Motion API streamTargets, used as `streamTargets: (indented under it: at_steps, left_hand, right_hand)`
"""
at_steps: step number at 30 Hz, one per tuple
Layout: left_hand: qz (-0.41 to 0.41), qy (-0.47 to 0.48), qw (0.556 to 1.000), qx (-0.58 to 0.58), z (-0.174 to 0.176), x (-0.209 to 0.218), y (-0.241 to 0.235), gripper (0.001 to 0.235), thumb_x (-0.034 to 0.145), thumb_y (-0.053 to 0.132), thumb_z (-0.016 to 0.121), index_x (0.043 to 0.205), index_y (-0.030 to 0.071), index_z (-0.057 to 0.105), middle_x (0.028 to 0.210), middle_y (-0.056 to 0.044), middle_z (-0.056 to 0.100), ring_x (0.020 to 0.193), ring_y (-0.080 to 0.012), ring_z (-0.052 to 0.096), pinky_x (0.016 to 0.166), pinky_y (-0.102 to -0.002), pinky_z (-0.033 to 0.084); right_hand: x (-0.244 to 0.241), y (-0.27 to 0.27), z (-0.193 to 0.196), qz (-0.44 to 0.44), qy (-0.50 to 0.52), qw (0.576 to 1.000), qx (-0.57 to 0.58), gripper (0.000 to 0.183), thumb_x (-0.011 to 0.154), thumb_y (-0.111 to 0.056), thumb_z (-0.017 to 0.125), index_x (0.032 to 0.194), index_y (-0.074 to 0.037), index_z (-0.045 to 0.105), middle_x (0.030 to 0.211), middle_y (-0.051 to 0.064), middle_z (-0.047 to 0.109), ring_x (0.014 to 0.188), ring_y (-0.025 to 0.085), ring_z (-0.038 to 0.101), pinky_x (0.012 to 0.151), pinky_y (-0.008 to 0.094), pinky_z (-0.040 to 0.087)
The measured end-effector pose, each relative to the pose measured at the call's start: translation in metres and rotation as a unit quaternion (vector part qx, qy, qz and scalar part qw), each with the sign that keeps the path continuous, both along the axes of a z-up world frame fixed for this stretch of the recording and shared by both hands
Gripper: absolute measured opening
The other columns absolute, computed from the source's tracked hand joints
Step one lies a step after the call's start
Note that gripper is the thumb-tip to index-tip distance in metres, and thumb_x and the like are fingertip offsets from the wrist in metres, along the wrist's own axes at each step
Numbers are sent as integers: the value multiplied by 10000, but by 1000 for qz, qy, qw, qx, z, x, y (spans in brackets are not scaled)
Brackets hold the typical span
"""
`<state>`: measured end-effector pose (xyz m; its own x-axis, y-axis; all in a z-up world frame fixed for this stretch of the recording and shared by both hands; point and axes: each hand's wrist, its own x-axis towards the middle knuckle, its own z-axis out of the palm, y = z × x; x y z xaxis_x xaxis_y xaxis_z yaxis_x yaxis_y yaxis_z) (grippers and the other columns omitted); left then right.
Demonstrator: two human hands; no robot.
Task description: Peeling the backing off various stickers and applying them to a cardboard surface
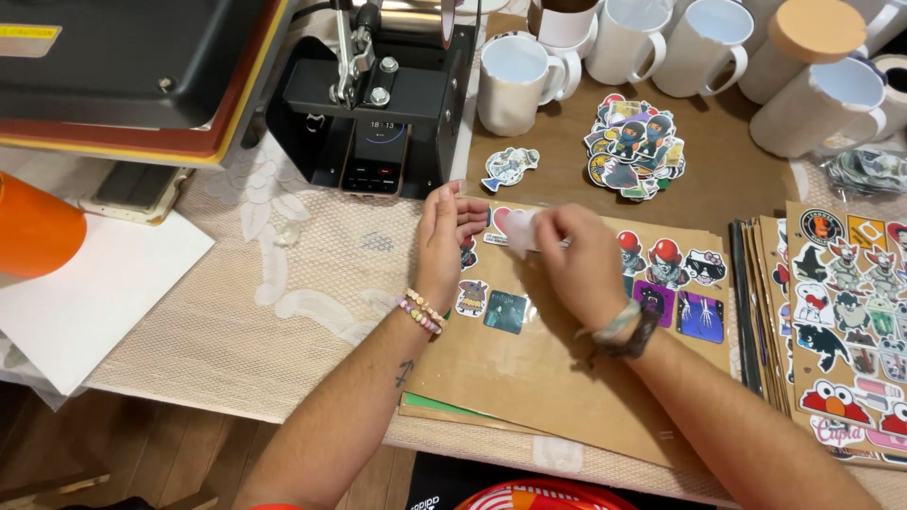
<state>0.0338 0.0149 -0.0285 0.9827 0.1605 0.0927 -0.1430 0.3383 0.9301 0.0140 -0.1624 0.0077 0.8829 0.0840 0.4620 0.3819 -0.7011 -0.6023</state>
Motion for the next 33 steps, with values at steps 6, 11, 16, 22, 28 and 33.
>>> streamTargets:
  at_steps: [6,11,16,22,28,33]
  left_hand:
    - [67,-195,950,236,40,-30,-6,426,959,185,690,1317,26,524,1004,-137,714,944,-243,695,875,-373,569]
    - [86,-342,865,357,34,-44,-21,372,869,128,804,1209,64,667,1013,-25,760,931,-202,734,868,-330,594]
    - [74,-371,817,435,25,-46,-22,404,891,143,782,1279,118,671,1020,8,776,922,-168,739,829,-304,605]
    - [92,-400,796,444,32,-46,-18,394,926,45,725,1305,30,617,990,-65,776,836,-211,742,739,-318,607]
    - [115,-441,756,470,27,-43,-21,399,908,10,713,1292,-3,608,946,-92,748,787,-239,725,678,-338,608]
    - [20,-246,938,243,40,-42,-14,529,936,-74,604,1399,-76,348,996,-184,703,875,-251,709,811,-384,604]
  right_hand:
    - [-16,-15,26,-42,190,956,221,279,976,-256,643,748,-120,729,584,-21,529,706,93,484,649,263,430]
    - [-37,-18,34,-50,212,939,267,275,953,-268,678,762,-91,768,585,10,614,657,76,481,612,215,395]
    - [-46,-7,35,-44,204,937,279,253,949,-267,702,806,-78,791,563,19,596,638,67,472,588,217,401]
    - [-47,-5,27,-22,174,946,273,185,944,-209,708,903,-64,814,621,67,698,646,79,562,617,251,485]
    - [-45,-6,21,-19,182,942,281,174,952,-191,695,909,-66,809,685,58,744,680,76,595,646,256,521]
    - [-48,-7,33,-68,191,924,325,227,928,-190,700,748,-71,769,560,31,618,625,79,484,594,225,423]
